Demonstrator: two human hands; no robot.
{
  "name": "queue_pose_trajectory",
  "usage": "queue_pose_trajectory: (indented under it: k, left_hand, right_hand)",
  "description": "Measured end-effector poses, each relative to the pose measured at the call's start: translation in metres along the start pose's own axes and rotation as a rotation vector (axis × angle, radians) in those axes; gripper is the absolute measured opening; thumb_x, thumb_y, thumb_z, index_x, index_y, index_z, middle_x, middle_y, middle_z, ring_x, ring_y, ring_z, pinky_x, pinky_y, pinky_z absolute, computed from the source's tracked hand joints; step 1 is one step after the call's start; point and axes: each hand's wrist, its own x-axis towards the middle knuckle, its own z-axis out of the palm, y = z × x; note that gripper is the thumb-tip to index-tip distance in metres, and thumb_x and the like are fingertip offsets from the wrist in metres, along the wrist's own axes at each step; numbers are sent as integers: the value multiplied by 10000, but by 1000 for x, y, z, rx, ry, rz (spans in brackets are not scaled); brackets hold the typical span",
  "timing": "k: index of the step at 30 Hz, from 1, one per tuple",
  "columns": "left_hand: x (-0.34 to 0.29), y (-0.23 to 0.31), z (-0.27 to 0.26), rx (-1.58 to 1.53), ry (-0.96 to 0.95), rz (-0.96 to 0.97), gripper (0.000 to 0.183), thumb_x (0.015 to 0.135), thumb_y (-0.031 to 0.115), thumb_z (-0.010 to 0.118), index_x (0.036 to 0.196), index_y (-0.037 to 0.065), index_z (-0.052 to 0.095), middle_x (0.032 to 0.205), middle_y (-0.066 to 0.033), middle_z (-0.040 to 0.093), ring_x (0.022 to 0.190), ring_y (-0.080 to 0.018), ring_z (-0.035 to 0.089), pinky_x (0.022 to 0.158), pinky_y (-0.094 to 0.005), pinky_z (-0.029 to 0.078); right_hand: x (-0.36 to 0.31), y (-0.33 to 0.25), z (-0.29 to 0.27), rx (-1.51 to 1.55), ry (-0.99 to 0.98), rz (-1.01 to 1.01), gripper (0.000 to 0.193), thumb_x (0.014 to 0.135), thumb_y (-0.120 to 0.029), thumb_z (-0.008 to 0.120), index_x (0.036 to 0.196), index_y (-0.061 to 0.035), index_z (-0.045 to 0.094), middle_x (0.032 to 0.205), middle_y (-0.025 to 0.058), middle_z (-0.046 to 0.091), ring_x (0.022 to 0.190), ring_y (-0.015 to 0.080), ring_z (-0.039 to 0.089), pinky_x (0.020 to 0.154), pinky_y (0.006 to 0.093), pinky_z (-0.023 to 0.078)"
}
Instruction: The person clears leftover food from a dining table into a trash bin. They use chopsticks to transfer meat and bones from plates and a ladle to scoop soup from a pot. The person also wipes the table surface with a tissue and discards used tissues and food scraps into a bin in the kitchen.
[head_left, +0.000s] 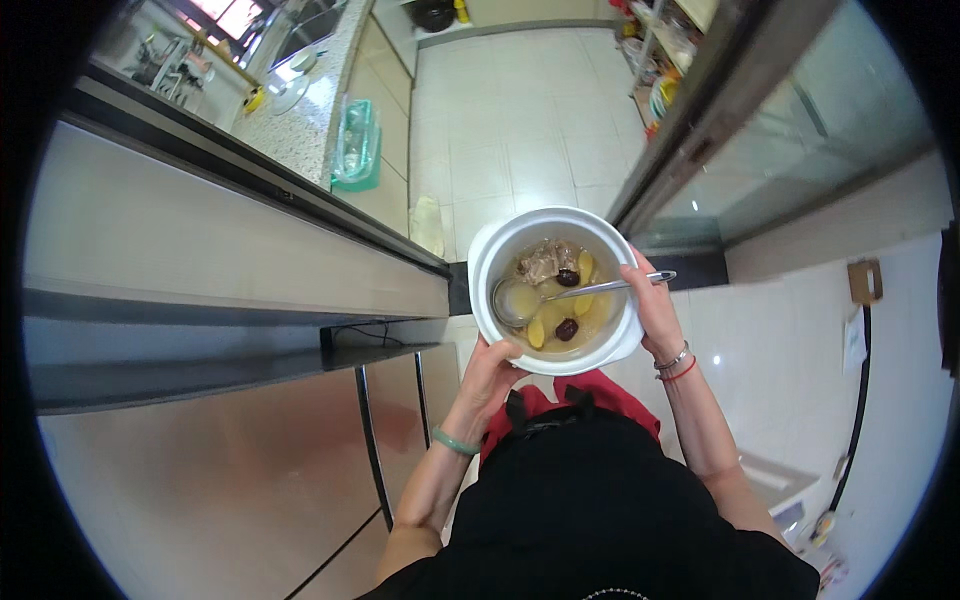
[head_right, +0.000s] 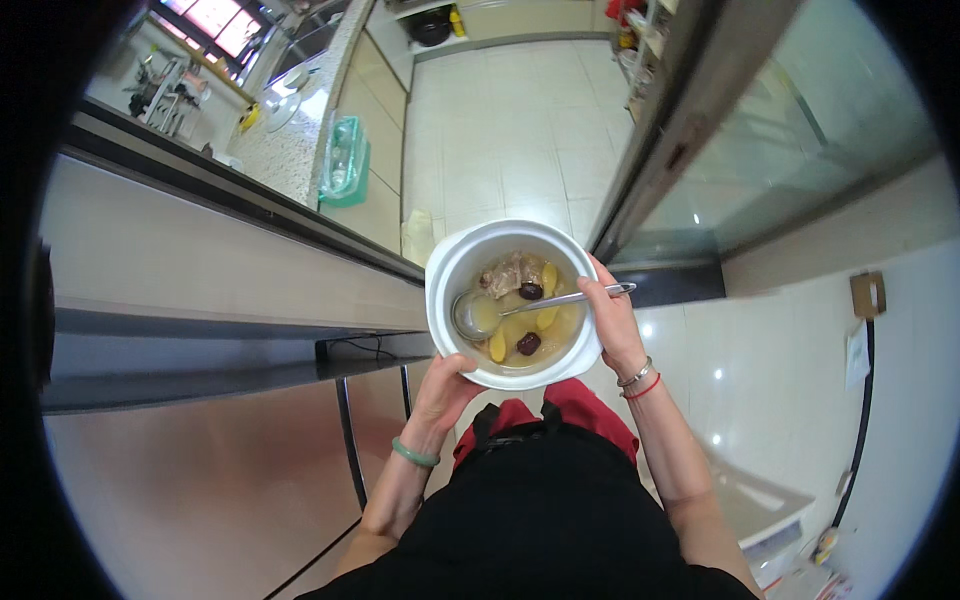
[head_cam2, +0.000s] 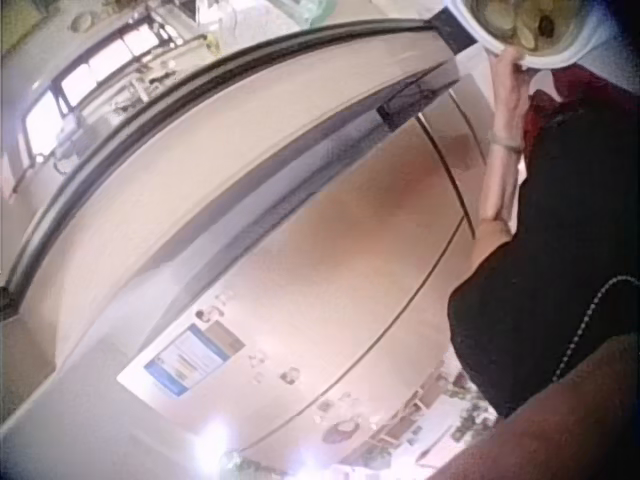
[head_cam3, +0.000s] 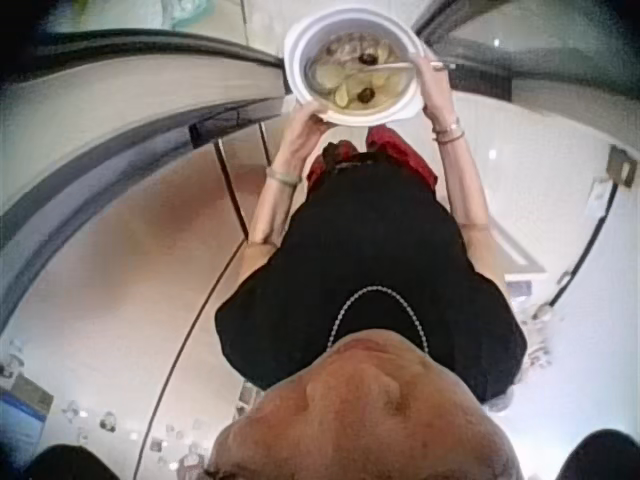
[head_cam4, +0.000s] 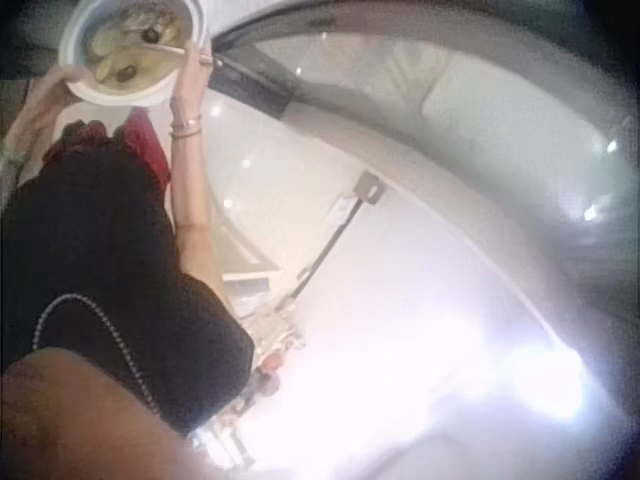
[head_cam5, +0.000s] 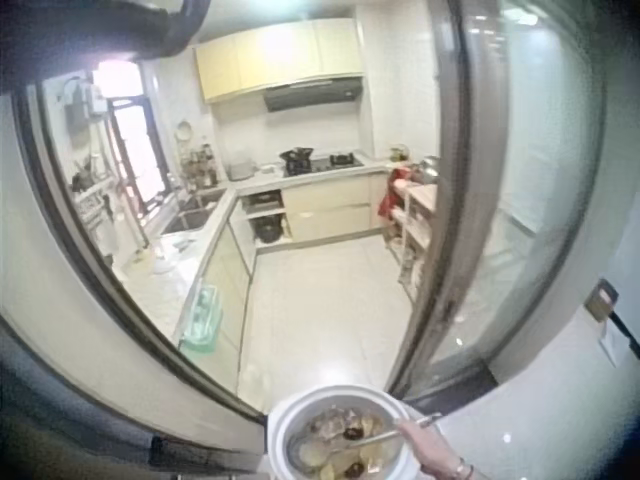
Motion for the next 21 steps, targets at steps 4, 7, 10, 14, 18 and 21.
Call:
queue_pose_trajectory:
  k: [4, 7, 10, 14, 18, 21]
  left_hand:
    - [32, 31, 14, -115, 79, 91, 536, 808, 65, 550, 1322, -7, 417, 1257, -157, 539, 1107, -290, 587, 931, -477, 520]
    - [59, 62, 15, -191, 127, 136, 521, 815, 72, 558, 1314, -18, 435, 1247, -164, 552, 1110, -293, 586, 941, -486, 512]
    - [89, 105, 10, -210, 159, 185, 523, 820, 71, 555, 1321, -17, 433, 1256, -169, 551, 1130, -295, 576, 958, -481, 499]
    - [125, 147, -6, -237, 231, 244, 517, 823, 69, 541, 1321, -21, 433, 1275, -174, 541, 1152, -307, 561, 969, -474, 492]
    - [182, 204, -30, -295, 244, 328, 524, 819, 71, 526, 1323, -30, 426, 1282, -172, 537, 1164, -310, 556, 967, -476, 494]
    - [220, 246, -53, -325, 301, 376, 544, 809, 81, 532, 1330, -23, 418, 1296, -165, 525, 1178, -308, 546, 975, -486, 486]
  right_hand:
    - [78, -35, 21, -76, -137, 61, 503, 932, -163, 510, 1402, -5, 431, 1258, 70, 561, 1101, 122, 523, 950, 266, 428]
    - [135, -50, 49, -78, -212, 93, 498, 925, -160, 511, 1394, -8, 446, 1231, 68, 575, 1076, 126, 536, 929, 268, 443]
    - [192, -66, 88, -109, -271, 110, 498, 921, -172, 510, 1389, -13, 454, 1233, 76, 581, 1067, 131, 548, 905, 271, 458]
    - [264, -67, 134, -134, -375, 118, 515, 920, -199, 505, 1394, -8, 442, 1222, 79, 587, 1038, 130, 560, 879, 268, 470]
    - [348, -69, 189, -192, -431, 111, 517, 914, -197, 513, 1391, -11, 446, 1231, 74, 583, 1066, 133, 545, 901, 274, 461]
    - [405, -70, 237, -228, -466, 141, 518, 906, -190, 516, 1387, -12, 452, 1232, 70, 579, 1087, 134, 531, 908, 279, 457]
